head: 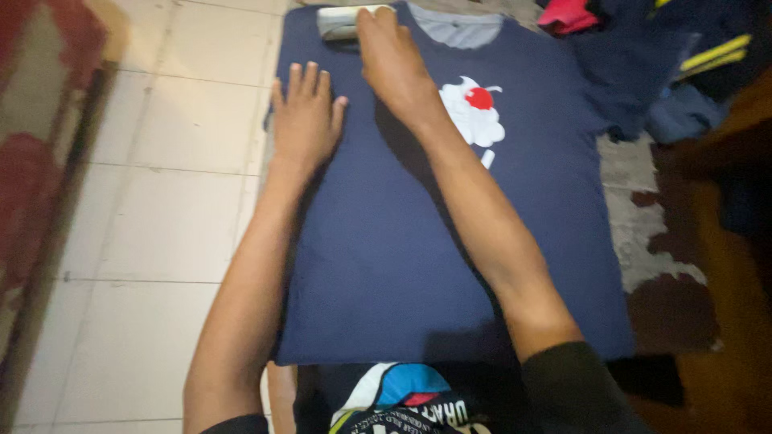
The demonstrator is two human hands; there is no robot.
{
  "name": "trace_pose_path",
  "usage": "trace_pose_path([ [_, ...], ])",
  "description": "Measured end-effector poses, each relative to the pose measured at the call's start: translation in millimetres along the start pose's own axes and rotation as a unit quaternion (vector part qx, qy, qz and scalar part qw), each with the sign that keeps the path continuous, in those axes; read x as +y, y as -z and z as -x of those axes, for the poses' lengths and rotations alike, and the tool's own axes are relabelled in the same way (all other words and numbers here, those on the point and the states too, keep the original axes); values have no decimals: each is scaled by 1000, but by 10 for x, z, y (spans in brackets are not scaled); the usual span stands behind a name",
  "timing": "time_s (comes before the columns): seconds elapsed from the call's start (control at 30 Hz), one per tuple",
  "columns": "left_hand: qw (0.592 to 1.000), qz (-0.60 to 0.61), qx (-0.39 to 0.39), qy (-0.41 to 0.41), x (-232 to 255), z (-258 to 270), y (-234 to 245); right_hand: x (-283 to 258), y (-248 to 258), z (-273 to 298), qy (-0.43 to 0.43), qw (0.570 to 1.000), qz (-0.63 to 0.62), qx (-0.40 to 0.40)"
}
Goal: The person uses a lint roller to press a white ice cream cone graphic onto a blue t-shirt. They repeatedly roll over the design and surrounding areas to secure the transfer. The person then peels off the clear backing film from the graphic.
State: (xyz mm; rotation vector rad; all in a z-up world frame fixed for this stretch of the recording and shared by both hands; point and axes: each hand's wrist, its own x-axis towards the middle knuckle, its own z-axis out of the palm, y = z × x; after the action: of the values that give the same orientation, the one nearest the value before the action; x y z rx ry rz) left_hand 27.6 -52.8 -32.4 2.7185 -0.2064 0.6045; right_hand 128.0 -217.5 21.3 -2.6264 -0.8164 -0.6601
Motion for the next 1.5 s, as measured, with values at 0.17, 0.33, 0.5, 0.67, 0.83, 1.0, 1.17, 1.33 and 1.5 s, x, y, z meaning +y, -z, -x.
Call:
trace_pose_path([
  [0.17,1000,-8,-4,-17,-21,35,-2,45,-135,-34,-2,997,-75,17],
  [0.33,1000,-4,-13,-17,4,48,38,-8,-229,-60,31,994,27,103],
  [0.5,1000,-4,-22,-18,8,45,76,114,280,343,51,997,-26,52],
  [0.67,999,-11,-32,-18,46,43,153,306,1495,854,20,997,-56,-53],
  [0.83,999,-31,-9,-32,276,16,256,687,2372,1155,-159,972,58,-161],
  [1.0,993,-7,-29,-117,895,-97,53,1279,2344,1328,-209,970,103,-71],
  [1.17,987,7,-86,-138,1521,-205,-321,1667,1930,1274,-228,967,94,-61],
  [1.33,989,50,-100,-97,1889,-119,-406,1871,1319,1176,-185,978,83,43],
  [1.5,989,42,-112,-90,1913,-95,-333,2059,968,1255,-160,980,33,115],
])
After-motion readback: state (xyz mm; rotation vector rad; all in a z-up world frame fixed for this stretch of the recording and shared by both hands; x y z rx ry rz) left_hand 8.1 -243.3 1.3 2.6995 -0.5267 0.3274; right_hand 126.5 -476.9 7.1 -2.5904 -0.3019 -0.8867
